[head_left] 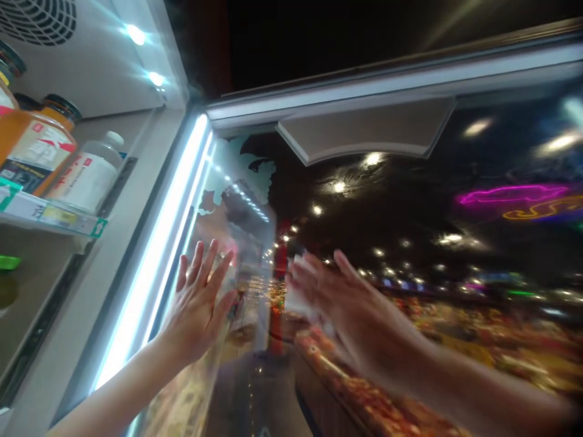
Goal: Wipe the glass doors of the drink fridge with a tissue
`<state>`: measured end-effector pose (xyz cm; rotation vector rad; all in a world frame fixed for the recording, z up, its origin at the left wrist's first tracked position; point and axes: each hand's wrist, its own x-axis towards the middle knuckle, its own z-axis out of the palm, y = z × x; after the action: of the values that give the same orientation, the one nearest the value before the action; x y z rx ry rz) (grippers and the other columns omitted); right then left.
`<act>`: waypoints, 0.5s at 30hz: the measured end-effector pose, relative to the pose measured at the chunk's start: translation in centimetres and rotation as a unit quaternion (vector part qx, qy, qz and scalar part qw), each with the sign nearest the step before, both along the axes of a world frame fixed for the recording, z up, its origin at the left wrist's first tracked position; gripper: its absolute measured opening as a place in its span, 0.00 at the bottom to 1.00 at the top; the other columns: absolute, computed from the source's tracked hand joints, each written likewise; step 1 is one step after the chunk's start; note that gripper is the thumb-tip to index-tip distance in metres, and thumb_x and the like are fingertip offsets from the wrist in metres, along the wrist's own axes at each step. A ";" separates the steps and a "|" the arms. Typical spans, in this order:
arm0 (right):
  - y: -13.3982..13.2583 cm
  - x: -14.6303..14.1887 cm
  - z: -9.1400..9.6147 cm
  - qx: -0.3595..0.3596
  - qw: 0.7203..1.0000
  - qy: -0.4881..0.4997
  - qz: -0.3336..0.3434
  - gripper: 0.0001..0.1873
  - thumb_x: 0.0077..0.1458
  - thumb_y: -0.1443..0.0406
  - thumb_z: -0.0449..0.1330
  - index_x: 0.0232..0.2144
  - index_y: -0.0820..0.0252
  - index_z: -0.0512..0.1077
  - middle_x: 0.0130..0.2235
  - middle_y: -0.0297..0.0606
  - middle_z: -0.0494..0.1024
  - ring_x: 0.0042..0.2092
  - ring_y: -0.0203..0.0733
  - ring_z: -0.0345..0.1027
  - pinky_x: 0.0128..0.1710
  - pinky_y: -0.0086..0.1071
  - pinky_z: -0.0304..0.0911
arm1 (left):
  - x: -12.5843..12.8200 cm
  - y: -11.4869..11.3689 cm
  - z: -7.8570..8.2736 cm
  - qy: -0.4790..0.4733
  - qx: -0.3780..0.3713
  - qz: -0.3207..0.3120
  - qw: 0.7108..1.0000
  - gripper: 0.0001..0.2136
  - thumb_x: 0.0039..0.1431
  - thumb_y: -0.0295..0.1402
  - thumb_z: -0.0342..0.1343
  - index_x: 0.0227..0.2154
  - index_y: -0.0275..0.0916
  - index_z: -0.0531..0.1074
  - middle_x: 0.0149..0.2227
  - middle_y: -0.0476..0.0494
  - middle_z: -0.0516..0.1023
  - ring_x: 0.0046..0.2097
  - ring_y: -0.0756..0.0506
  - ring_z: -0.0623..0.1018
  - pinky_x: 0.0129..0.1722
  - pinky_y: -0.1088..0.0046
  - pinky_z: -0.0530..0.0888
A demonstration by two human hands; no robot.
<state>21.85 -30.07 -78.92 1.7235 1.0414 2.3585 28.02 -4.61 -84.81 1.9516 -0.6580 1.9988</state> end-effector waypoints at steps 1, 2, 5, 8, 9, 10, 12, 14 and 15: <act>0.6 0.3 3.3 -0.058 0.997 0.017 -0.039 0.27 0.72 0.51 0.39 0.63 0.39 0.69 0.62 0.25 0.75 0.65 0.43 0.67 0.71 0.50 0.57 | 0.3 0.3 1.0 -0.002 -0.004 -0.006 1.000 0.29 0.72 0.42 0.44 0.72 0.52 0.44 0.76 0.43 0.43 0.76 0.35 0.42 0.73 0.37 0.45; 1.4 0.6 6.1 -0.133 0.983 0.032 -0.120 0.31 0.72 0.50 0.42 0.66 0.55 0.65 0.67 0.38 0.69 0.69 0.50 0.60 0.71 0.55 0.54 | 0.5 0.7 2.0 -0.004 -0.008 -0.013 1.000 0.29 0.72 0.43 0.43 0.72 0.51 0.44 0.76 0.43 0.43 0.76 0.36 0.41 0.73 0.38 0.44; 5.1 2.1 9.8 -0.212 0.950 0.019 -0.229 0.44 0.70 0.44 0.43 0.67 0.79 0.60 0.69 0.60 0.61 0.73 0.60 0.49 0.70 0.56 0.54 | 1.1 1.8 4.2 -0.014 -0.030 -0.045 0.998 0.30 0.72 0.45 0.40 0.73 0.46 0.43 0.76 0.41 0.43 0.76 0.38 0.39 0.74 0.40 0.42; 8.9 3.7 10.6 -0.326 0.911 0.007 -0.251 0.41 0.69 0.44 0.45 0.68 0.70 0.59 0.71 0.54 0.60 0.73 0.55 0.49 0.72 0.48 0.52 | 1.6 2.7 5.0 -0.023 -0.058 -0.089 0.994 0.31 0.72 0.45 0.41 0.73 0.45 0.40 0.76 0.41 0.43 0.76 0.39 0.39 0.74 0.44 0.43; 9.7 4.0 11.6 -0.337 0.906 0.010 -0.255 0.38 0.70 0.46 0.44 0.69 0.66 0.59 0.71 0.50 0.59 0.74 0.53 0.49 0.73 0.48 0.50 | 1.7 2.9 5.1 -0.024 -0.062 -0.103 0.993 0.31 0.72 0.44 0.41 0.73 0.46 0.39 0.76 0.41 0.42 0.76 0.40 0.40 0.75 0.45 0.45; 10.2 4.2 13.1 -0.327 0.907 0.018 -0.263 0.35 0.72 0.47 0.43 0.70 0.64 0.58 0.72 0.47 0.59 0.74 0.52 0.48 0.73 0.50 0.47 | 1.8 3.1 5.0 -0.024 -0.061 -0.114 0.991 0.32 0.72 0.44 0.42 0.73 0.46 0.39 0.76 0.42 0.42 0.76 0.39 0.41 0.75 0.46 0.46; 10.9 4.4 16.6 -0.243 0.927 0.042 -0.281 0.35 0.73 0.49 0.41 0.70 0.67 0.57 0.73 0.48 0.56 0.74 0.56 0.46 0.73 0.57 0.43 | 2.0 3.1 4.8 -0.028 -0.052 -0.129 0.990 0.32 0.72 0.44 0.43 0.73 0.46 0.38 0.76 0.41 0.42 0.76 0.38 0.42 0.75 0.47 0.49; 11.4 4.5 18.5 -0.197 0.936 0.050 -0.286 0.36 0.73 0.48 0.41 0.70 0.66 0.57 0.74 0.49 0.51 0.74 0.61 0.43 0.72 0.63 0.40 | 2.1 3.1 4.5 -0.039 -0.049 -0.137 0.989 0.33 0.71 0.45 0.44 0.73 0.46 0.37 0.76 0.39 0.43 0.76 0.38 0.42 0.74 0.46 0.50; 11.7 4.6 18.4 -0.214 0.934 0.047 -0.284 0.36 0.72 0.46 0.42 0.70 0.63 0.57 0.75 0.48 0.50 0.75 0.61 0.41 0.72 0.63 0.40 | 2.0 3.1 4.4 -0.045 -0.050 -0.141 0.988 0.34 0.71 0.45 0.44 0.73 0.45 0.37 0.76 0.39 0.43 0.76 0.38 0.42 0.74 0.46 0.50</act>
<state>26.43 -18.33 -60.54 1.6825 0.8315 1.5792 30.06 -1.51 -80.41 1.6179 -0.7916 1.9130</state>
